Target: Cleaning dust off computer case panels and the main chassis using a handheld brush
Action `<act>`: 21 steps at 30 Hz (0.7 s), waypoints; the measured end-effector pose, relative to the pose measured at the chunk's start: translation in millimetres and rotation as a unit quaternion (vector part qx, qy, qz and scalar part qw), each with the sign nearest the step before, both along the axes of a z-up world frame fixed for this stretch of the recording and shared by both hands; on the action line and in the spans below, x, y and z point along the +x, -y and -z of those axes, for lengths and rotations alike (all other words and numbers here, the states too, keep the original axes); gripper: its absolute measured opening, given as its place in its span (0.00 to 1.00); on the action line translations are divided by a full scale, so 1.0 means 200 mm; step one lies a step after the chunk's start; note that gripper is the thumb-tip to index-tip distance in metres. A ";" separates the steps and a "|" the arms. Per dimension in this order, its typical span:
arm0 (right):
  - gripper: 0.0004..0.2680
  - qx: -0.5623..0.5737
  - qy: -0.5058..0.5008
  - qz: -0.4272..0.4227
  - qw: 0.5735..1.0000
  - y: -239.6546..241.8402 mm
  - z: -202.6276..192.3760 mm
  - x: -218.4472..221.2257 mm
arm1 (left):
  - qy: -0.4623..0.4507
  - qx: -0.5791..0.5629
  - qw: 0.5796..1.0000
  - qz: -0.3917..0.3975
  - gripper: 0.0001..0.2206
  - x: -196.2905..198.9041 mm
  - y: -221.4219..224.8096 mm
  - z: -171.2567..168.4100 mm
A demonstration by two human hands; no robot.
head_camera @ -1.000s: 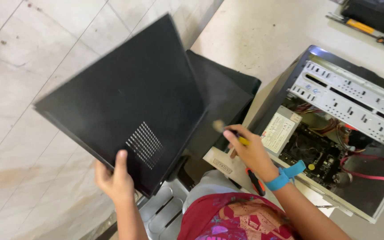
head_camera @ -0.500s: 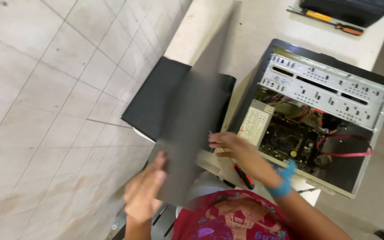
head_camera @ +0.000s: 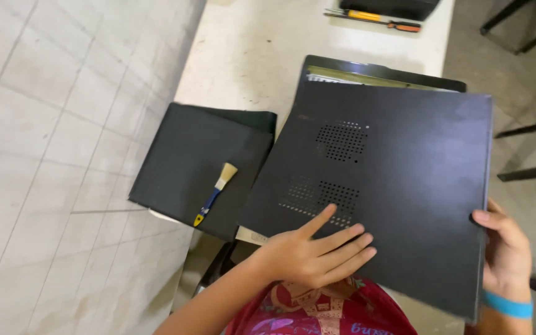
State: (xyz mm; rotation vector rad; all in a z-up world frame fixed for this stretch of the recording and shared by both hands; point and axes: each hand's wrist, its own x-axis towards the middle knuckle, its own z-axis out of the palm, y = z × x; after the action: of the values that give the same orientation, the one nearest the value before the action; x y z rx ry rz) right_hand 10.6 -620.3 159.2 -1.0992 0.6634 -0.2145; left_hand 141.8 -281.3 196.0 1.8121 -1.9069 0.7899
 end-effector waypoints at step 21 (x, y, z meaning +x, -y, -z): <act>0.12 -0.178 -0.254 0.010 0.951 -0.04 0.02 0.33 | -0.263 0.008 0.964 -0.035 0.28 0.11 0.21 0.37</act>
State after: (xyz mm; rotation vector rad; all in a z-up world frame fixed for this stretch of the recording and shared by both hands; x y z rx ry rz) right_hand 77.5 -611.9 155.5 -1.5164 1.1255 -0.0647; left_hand 163.6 -322.6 121.1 1.8705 -1.5121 0.2654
